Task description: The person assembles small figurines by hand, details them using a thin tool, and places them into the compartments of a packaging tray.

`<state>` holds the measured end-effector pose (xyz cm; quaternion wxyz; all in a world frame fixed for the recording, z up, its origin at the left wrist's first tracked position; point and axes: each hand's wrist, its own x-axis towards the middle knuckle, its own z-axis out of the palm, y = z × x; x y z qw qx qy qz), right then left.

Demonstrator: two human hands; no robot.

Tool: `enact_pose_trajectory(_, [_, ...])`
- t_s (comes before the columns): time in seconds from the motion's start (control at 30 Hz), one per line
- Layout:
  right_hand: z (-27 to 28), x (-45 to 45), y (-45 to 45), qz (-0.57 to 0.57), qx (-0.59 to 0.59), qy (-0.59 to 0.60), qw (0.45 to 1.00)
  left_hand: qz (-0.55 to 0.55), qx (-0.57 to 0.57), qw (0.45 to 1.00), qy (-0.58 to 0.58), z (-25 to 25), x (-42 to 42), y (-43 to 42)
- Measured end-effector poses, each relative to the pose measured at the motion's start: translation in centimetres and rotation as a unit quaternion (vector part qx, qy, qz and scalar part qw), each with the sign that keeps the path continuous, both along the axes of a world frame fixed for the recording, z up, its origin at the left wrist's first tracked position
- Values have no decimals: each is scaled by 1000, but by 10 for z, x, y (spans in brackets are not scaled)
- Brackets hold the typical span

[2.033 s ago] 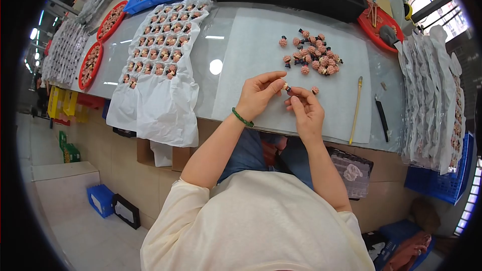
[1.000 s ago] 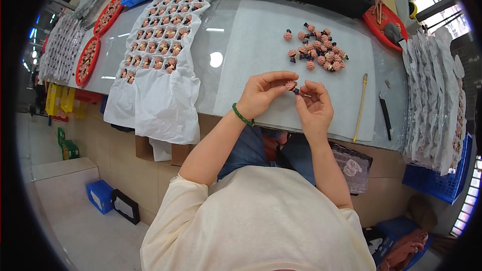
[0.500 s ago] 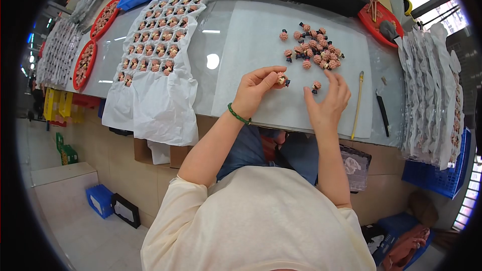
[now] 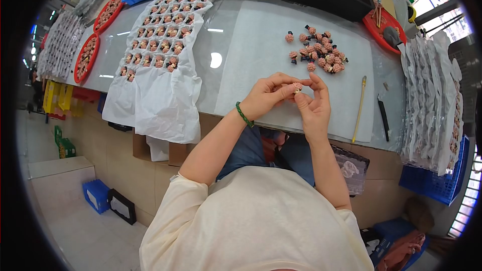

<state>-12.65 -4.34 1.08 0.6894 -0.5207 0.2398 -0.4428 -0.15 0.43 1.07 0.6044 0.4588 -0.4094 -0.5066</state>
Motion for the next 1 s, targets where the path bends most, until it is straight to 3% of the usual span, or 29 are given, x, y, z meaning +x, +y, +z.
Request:
enact_pose_trajectory(0.1, [-7,-2,-5,44,91,-38,994,15,77,995,55,-3,2,0])
enact_pose_trajectory(0.27, [-14,-9,-11,68,131,-39,988,40,79,994,69,-5,4,0])
enact_pose_trajectory(0.37, [-17,-8,-7,48,51,26,997,40,67,995,67,-6,3,0])
enact_pose_trajectory(0.8, [-14,-8,-3,39,37,29,998,41,80,995,38,-4,4,1])
enact_pose_trajectory(0.9, [-14,-7,0,10,34,17,999,33,79,992,94,-3,3,1])
enact_pose_trajectory(1.0, [-18,-6,0,-16,-1,21,1000,23,66,995,78,-5,4,0])
